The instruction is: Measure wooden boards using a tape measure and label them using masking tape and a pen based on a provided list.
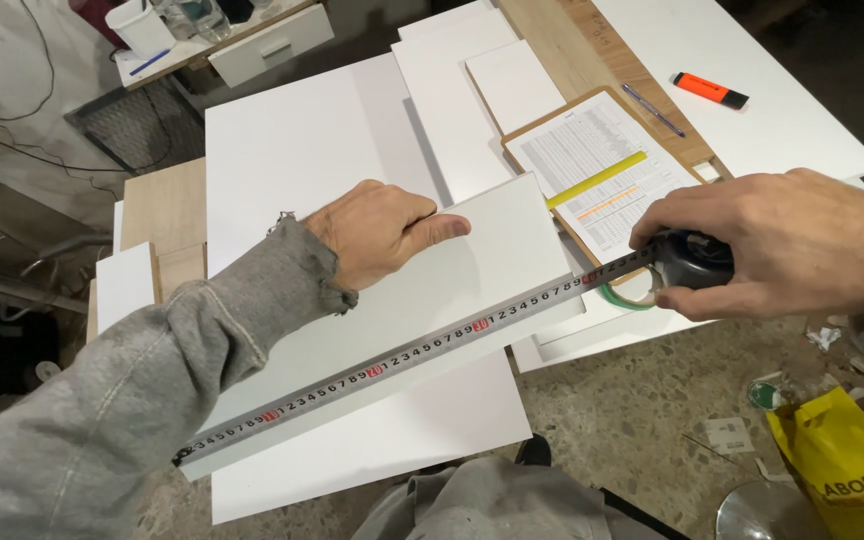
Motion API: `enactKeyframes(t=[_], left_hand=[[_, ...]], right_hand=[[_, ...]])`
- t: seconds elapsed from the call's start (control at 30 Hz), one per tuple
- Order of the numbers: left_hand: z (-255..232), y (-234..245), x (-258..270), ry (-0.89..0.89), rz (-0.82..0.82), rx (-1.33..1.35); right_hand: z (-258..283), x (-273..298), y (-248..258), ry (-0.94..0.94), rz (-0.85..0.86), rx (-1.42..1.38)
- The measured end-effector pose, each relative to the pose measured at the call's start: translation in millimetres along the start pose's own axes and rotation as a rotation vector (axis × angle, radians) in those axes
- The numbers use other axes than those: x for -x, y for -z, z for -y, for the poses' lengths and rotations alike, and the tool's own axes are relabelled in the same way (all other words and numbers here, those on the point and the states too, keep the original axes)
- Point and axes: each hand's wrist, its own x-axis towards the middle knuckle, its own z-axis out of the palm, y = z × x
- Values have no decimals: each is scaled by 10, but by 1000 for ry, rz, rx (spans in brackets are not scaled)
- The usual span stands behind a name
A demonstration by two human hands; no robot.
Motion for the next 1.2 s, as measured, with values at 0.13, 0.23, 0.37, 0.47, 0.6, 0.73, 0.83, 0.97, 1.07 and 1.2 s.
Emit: enactKeyframes(t=[0.13, 0.23, 0.37, 0.47, 0.6, 0.73, 0.83, 0.97, 1.07, 1.2], left_hand=[[15, 15, 33, -10, -39, -5], [14, 13, 39, -13, -47, -15], [20, -18, 81, -19, -62, -25], [-54, -92, 149, 38, -62, -81], [204, -486, 209, 122, -69, -407], [982, -1026, 338, 131, -102, -478], [1607, -1332, 439, 111, -175, -547], [2282, -1571, 549, 221, -171, -570], [2781, -1789, 553, 268, -206, -554], [3254, -1991, 418, 278, -369, -536]], right_hand=[[-9, -8, -12, -3, 0, 3], [0, -14, 1, 8, -3, 8], [-40, -80, -106, 29, 3, -39], [238, -29, -34, 22, 70, -205], [734, -89, -418, 55, 97, -433], [1285, -317, -1531, 121, 68, -554], [1691, -390, -2032, 96, -13, -777], [2055, -462, -2458, -143, 83, -1022], [2215, -619, -2985, -286, 151, -1182], [2396, -834, -3214, -380, 131, -1440]])
